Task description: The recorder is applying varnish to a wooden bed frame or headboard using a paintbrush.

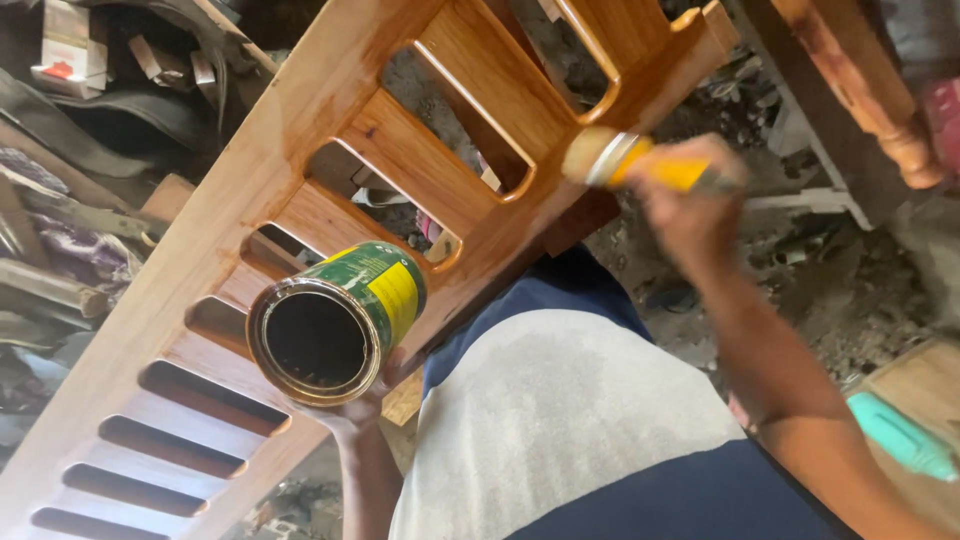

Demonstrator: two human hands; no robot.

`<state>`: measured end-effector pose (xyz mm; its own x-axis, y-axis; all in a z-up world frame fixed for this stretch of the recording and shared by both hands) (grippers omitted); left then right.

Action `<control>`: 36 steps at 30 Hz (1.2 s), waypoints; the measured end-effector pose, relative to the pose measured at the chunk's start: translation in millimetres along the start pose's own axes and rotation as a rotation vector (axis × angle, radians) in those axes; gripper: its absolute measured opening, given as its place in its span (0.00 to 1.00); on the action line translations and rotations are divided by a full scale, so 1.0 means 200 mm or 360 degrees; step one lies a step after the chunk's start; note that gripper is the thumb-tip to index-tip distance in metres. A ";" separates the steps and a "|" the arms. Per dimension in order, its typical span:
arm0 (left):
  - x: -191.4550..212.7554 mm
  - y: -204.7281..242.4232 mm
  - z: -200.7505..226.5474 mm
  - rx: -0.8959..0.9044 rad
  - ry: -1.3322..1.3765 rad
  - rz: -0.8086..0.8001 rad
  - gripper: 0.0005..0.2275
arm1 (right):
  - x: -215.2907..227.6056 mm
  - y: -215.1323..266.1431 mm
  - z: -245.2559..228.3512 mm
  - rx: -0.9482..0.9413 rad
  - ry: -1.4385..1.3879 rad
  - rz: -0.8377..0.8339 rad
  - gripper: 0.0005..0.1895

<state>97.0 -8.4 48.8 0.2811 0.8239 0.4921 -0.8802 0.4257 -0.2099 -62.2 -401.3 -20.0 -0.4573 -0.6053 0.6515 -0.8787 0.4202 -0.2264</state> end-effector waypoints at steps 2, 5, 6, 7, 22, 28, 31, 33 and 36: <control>-0.01 -0.03 0.04 -0.0019 -0.0175 -0.0002 0.49 | 0.12 0.08 0.38 -0.0590 -0.0310 0.0283 0.06; -0.02 -0.02 0.11 -0.0192 -0.0509 -0.0050 0.47 | 0.15 0.02 0.06 0.0028 0.0146 0.0322 0.05; -0.03 -0.01 0.10 -0.0206 -0.0505 -0.0066 0.47 | 0.10 0.07 -0.03 0.0014 0.0151 0.0337 0.05; -0.03 0.00 0.08 -0.0184 -0.0275 -0.0090 0.47 | -0.02 0.10 -0.13 0.0069 0.0032 0.0143 0.04; -0.13 0.03 0.22 -0.0637 -0.0796 -0.0152 0.43 | 0.18 0.20 0.45 -0.0368 0.0275 0.0261 0.10; -0.19 -0.01 0.24 -0.0544 -0.0795 -0.0268 0.41 | 0.32 0.17 0.43 -0.0288 -0.0059 0.0571 0.08; -0.25 -0.01 0.25 -0.0619 -0.0861 -0.0243 0.41 | 0.29 0.04 0.33 -0.0126 -0.0130 0.0341 0.09; -0.24 0.03 0.26 -0.0638 -0.0919 -0.0243 0.41 | 0.35 -0.02 0.44 -0.0151 -0.0152 0.0292 0.09; -0.26 0.07 0.26 -0.0704 -0.1008 -0.0238 0.40 | 0.53 0.03 0.77 -0.0620 -0.0055 0.0486 0.06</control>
<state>49.7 -64.2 63.1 -0.0041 0.4327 0.9015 -0.5789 0.7341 -0.3549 -135.7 -567.1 -64.4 -0.6959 -0.4346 0.5718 -0.5906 0.7993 -0.1113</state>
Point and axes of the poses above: each hand's wrist, its own y-axis away from the middle knuckle, its own x-axis out of the back of the hand, z = x × y, the point moved 10 cm from there along -y, towards the middle knuckle, and after that the axes turned 7 degrees about -z, right-handed, at the moved point
